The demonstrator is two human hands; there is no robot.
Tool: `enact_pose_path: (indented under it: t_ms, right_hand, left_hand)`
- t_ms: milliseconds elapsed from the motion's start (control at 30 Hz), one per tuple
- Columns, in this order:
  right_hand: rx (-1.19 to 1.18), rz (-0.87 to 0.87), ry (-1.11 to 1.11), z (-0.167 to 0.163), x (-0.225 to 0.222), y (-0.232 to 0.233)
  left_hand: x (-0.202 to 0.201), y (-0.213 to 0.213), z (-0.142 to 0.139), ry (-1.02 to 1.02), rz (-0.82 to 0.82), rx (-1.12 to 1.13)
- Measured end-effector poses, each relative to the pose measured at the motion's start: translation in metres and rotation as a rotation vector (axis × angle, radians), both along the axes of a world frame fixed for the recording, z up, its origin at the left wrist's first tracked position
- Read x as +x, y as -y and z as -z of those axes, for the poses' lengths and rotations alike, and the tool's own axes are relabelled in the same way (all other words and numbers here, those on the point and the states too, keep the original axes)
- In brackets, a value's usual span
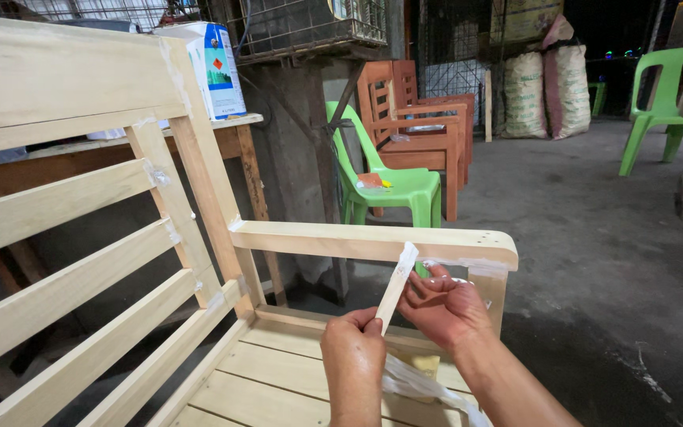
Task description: The person applies white wood filler to the joints and seams of a wooden chair using a small wooden stick. They work along the armrest and backrest slats, smoothing the filler into the gaps. The person occasionally dips the stick into a yellow container to reload filler.
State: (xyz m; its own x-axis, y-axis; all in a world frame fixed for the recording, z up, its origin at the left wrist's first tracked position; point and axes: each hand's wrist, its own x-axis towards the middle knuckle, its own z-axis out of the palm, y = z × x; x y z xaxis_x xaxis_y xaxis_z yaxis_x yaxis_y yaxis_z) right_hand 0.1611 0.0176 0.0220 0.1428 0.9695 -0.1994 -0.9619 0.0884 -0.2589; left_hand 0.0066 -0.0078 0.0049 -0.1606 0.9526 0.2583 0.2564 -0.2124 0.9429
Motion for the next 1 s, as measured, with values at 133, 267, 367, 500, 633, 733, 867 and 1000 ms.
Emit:
enact_pose_path:
  t_ms: [133,267,367,500,633,733,867,1000]
  right_hand:
    - [0.069,-0.053,0.046,0.016,0.005,-0.024]
    - [0.112,-0.044,0.094,0.039,0.010,-0.049]
    - [0.221,-0.114,0.142,0.048,0.012,-0.055]
    - [0.038,-0.056,0.266,0.047,0.016,-0.050]
    - [-0.082,-0.010,0.243,0.033,0.011,-0.031]
    - [-0.073,-0.006,0.256,0.025,0.006,-0.022]
    - [-0.042,-0.002,0.148,0.025,0.005,-0.026]
    - [0.077,-0.060,0.074,0.033,0.008,-0.042]
  left_hand:
    - [0.000,0.001,0.000,-0.024,0.002,0.028]
    - [-0.001,0.001,0.000,-0.023,0.004,0.057]
    - [0.000,0.002,-0.001,0.004,0.010,0.040]
    - [0.001,0.004,-0.003,0.029,0.016,-0.004]
    - [0.000,0.005,-0.005,0.028,0.011,0.004]
    - [-0.001,0.005,-0.005,0.058,0.012,-0.007]
    - [-0.003,0.003,-0.004,0.069,0.006,-0.002]
    - [-0.003,0.001,-0.001,0.062,0.011,0.018]
